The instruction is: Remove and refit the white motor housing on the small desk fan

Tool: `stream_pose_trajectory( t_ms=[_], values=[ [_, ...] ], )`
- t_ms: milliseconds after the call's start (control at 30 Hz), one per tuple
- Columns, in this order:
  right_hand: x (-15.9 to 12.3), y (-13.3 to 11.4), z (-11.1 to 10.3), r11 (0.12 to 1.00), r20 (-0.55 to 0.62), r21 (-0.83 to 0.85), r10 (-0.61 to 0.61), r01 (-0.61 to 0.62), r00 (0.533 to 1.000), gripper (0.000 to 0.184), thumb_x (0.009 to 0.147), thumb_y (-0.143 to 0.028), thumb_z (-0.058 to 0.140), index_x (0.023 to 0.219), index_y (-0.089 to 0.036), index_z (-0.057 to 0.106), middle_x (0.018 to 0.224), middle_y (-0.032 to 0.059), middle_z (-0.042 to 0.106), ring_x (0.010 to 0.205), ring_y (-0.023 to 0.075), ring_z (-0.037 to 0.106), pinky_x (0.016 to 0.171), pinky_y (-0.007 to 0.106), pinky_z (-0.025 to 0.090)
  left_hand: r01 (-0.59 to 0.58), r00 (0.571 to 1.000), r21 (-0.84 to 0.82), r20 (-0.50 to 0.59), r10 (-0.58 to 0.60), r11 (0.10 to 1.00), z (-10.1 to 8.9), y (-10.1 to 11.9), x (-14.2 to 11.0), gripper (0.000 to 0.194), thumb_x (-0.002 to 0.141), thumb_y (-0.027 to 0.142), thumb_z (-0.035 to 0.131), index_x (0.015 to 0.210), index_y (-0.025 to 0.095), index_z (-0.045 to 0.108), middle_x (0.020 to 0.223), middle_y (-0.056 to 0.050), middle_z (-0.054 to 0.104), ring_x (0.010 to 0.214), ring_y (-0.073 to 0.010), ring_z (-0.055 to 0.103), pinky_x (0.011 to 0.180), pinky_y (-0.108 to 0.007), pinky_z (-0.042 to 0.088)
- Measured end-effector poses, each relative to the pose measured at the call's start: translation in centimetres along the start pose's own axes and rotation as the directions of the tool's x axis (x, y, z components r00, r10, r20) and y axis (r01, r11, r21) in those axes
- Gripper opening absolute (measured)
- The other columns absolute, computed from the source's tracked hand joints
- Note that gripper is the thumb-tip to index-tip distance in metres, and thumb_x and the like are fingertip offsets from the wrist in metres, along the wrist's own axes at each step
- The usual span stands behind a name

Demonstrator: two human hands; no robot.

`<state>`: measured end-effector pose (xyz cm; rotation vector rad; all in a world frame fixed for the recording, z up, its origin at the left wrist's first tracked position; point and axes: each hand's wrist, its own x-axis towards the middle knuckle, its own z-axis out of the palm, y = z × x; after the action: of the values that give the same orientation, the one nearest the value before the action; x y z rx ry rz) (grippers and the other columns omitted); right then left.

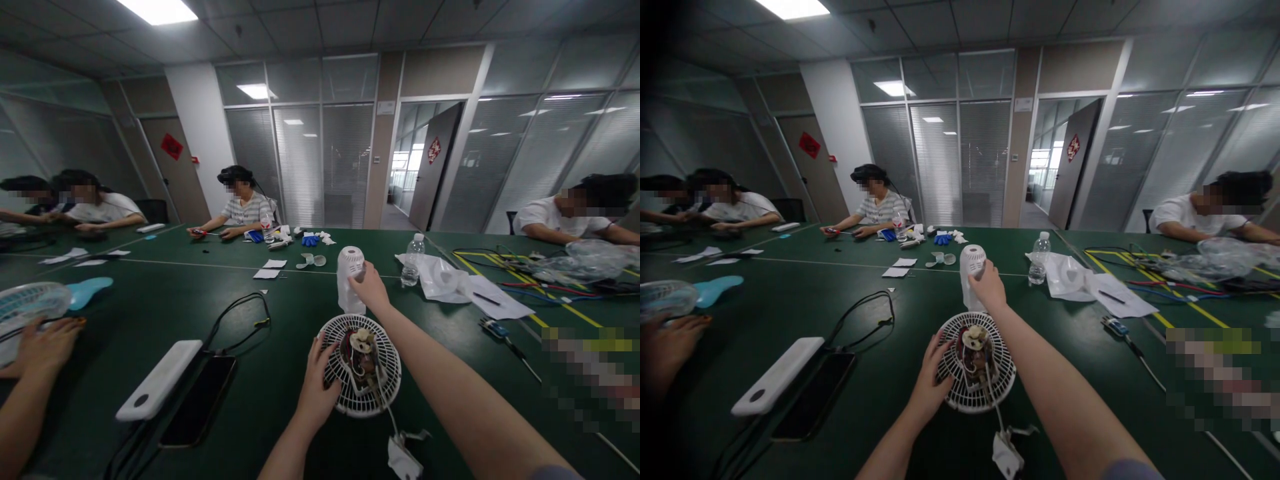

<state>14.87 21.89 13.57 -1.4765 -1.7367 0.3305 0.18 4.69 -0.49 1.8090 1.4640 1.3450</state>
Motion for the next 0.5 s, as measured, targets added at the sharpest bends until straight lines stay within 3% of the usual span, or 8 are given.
stream_pose_trajectory(
  t_ms=[300, 500],
  values=[
    [-1.3, 1.7, -1.0, 0.999, -0.124, 0.025, -0.036, 0.039, 0.992, 0.065, 0.082, -0.049, 0.051, 0.137, -0.018, 0.033, 0.127, 0.0116, 0.056, 0.108, 0.0230, 0.058, 0.088, 0.034, 0.045, 0.001, 0.999, -0.010, 0.044, -0.001, 1.000, 0.2, -0.5, 0.2, 0.049, 0.079, 0.020, 0.060, 0.127, 0.029, 0.058, 0.150, -0.006, 0.038, 0.142, -0.0276, 0.025, 0.114, -0.051, 0.024],
    [-1.0, 1.7, -0.8, 0.999, -0.135, -0.001, -0.043, 0.044, 0.990, 0.060, 0.081, -0.048, 0.055, 0.132, -0.021, 0.040, 0.123, 0.0100, 0.058, 0.104, 0.0246, 0.060, 0.088, 0.037, 0.045, -0.019, 1.000, -0.001, 0.020, 0.020, 1.000, 0.4, -0.7, 0.1, 0.045, 0.079, 0.021, 0.062, 0.124, 0.027, 0.060, 0.148, -0.007, 0.040, 0.141, -0.0281, 0.029, 0.114, -0.053, 0.026]
  ],
)
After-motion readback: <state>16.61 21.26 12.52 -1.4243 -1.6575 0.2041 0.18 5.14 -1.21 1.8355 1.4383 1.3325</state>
